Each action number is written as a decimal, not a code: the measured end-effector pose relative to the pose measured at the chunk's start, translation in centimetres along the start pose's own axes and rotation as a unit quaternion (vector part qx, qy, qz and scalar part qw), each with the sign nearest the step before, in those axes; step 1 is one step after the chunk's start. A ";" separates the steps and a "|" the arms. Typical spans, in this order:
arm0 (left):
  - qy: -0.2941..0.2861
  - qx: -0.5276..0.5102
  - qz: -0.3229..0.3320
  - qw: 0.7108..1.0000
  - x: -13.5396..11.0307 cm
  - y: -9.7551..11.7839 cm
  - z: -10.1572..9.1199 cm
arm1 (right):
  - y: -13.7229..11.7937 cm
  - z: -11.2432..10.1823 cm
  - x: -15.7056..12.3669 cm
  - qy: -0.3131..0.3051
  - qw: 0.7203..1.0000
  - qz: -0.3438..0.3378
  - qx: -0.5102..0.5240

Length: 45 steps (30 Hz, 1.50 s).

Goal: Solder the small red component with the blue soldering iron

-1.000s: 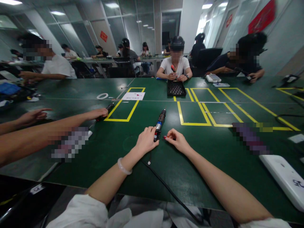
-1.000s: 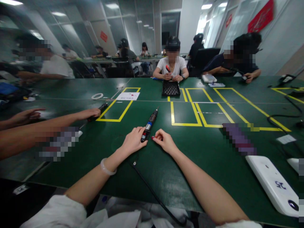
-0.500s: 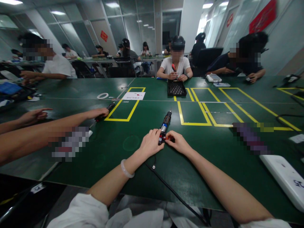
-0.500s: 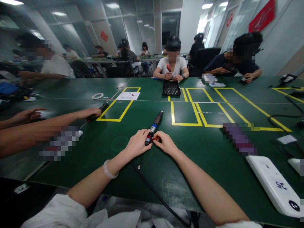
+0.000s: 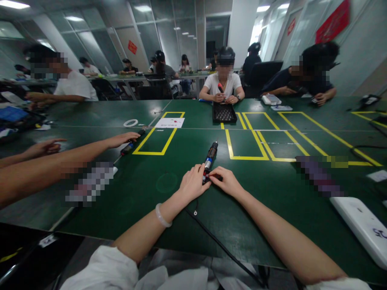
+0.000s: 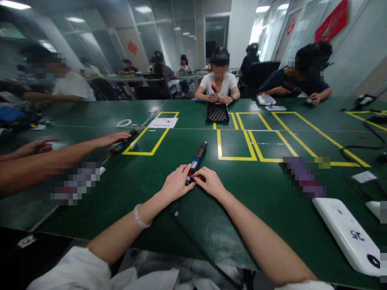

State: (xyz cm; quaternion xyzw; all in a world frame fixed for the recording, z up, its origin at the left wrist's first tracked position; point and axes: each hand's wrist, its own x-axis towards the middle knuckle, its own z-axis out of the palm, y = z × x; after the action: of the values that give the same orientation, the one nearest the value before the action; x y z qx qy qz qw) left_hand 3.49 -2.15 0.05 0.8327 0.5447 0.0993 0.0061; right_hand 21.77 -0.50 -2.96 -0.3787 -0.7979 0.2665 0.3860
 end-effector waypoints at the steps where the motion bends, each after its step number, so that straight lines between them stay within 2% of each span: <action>1: 0.004 0.009 -0.005 1.000 0.1 0.1 0.0 | -0.2 -0.1 0.0 0.003 1.000 -0.002 -0.003; 5: 0.016 0.046 -0.031 0.998 0.4 0.4 0.1 | -0.7 -0.2 -0.1 0.010 1.000 0.003 0.009; 9: 0.021 0.052 -0.029 0.998 0.5 0.0 0.1 | -0.7 -0.1 -0.2 0.022 0.998 0.028 0.046; 15: 0.012 0.057 -0.045 0.997 0.2 -2.9 -0.5 | -0.1 -0.3 -0.3 0.019 0.999 0.030 0.026; 20: -0.008 0.052 -0.111 0.992 -0.2 -8.3 -1.3 | 0.1 -0.4 -0.4 0.011 0.999 0.037 0.025; 31: -0.051 0.031 -0.310 0.949 -1.0 -24.3 -2.6 | -0.1 -0.3 -0.3 0.000 0.999 0.045 0.022; 35: -0.041 0.036 -0.339 0.939 -1.6 -27.9 -2.9 | -0.2 -0.4 -0.2 -0.004 0.998 0.052 0.021; 37: -0.034 0.039 -0.346 0.937 -1.9 -28.5 -3.0 | -0.2 -0.4 -0.2 -0.006 0.998 0.053 0.020; 39: -0.017 0.050 -0.346 0.937 -2.2 -28.2 -3.0 | -0.1 -0.4 -0.2 -0.009 0.998 0.053 0.018; 45: 0.063 0.133 -0.327 0.934 -2.8 -24.8 -3.6 | 0.1 -0.4 -0.2 -0.014 0.999 0.050 0.013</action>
State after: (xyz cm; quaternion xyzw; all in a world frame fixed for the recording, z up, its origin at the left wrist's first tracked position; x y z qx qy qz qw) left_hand -20.71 5.07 0.19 0.5942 0.7940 0.0713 -0.1067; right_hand 22.21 -0.57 -2.96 -0.4091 -0.7796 0.3010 0.3664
